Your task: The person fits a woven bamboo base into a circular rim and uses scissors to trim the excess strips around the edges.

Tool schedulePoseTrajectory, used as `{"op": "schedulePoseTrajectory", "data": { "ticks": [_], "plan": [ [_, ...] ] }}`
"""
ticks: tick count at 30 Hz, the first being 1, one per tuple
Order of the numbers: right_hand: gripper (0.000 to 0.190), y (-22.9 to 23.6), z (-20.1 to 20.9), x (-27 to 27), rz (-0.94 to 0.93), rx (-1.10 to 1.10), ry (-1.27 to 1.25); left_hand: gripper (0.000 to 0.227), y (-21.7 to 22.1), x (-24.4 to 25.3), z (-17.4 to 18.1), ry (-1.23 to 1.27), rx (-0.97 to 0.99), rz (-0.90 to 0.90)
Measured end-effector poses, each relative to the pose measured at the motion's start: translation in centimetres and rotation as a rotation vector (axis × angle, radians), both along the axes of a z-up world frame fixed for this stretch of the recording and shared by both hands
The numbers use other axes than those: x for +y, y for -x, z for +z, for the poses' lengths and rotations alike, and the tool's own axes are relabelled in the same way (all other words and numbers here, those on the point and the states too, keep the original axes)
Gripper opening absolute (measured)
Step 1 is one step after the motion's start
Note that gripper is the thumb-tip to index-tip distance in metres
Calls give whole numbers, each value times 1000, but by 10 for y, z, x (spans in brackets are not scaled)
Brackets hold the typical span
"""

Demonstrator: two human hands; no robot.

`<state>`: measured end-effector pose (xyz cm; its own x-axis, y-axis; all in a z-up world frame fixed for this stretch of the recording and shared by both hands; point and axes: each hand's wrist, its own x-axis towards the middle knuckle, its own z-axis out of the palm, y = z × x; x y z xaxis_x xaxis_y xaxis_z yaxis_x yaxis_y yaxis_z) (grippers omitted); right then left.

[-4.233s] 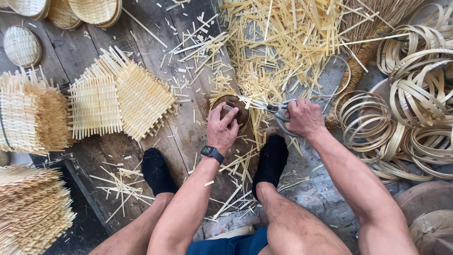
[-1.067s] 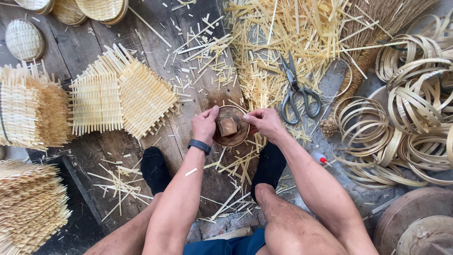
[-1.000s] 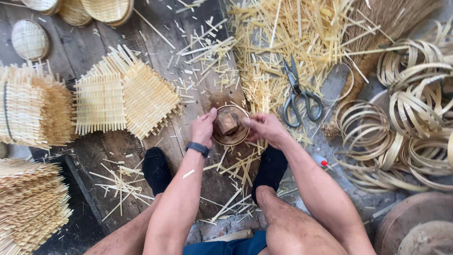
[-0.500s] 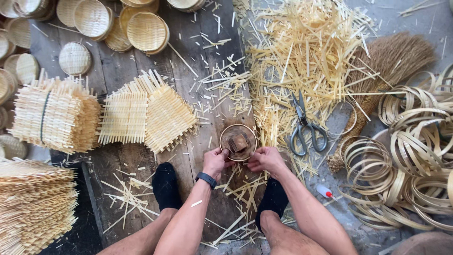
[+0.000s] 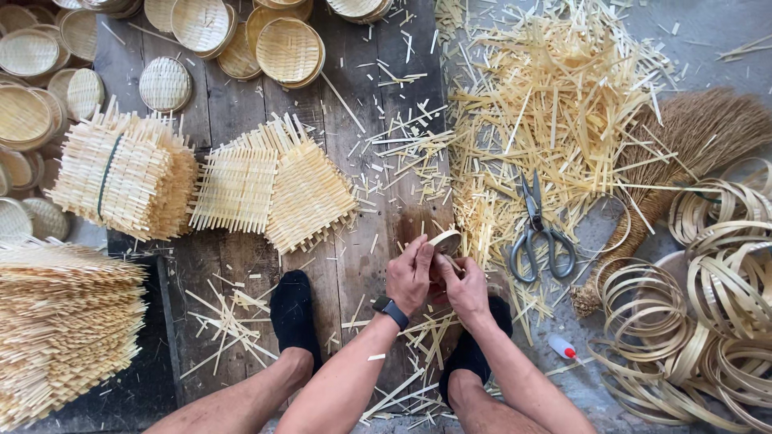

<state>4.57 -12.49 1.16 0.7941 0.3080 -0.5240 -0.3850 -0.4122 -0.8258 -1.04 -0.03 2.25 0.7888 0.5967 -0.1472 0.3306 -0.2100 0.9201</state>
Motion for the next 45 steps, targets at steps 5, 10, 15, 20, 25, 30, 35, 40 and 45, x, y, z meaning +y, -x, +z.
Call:
{"op": "schedulePoseTrajectory", "data": {
  "ticks": [5,10,15,20,25,30,35,40,45],
  "plan": [
    [54,0,-5,-2,-81,210,-118,43,2,5,-5,-113,-81,-92],
    [54,-7,1,-1,-97,262,-218,39,-10,14,-2,-290,-148,-178],
    [51,-2,-1,-2,-33,152,-71,54,-10,11,0,-59,-146,-150],
    [50,-7,7,-17,182,-32,145,54,-6,26,-30,120,64,-131],
    [45,-19,16,-45,173,122,-48,37,9,82,-64,100,408,-229],
    [45,-19,11,-59,96,123,-193,30,-16,152,-35,44,492,-260],
    [45,-13,8,-55,82,112,-190,64,-68,211,21,903,-311,241],
    [46,-8,18,-36,69,230,-264,60,-58,129,-8,654,376,-52],
    [59,-5,15,-24,79,403,-553,55,-7,49,-64,568,437,-72]
  ]
}}
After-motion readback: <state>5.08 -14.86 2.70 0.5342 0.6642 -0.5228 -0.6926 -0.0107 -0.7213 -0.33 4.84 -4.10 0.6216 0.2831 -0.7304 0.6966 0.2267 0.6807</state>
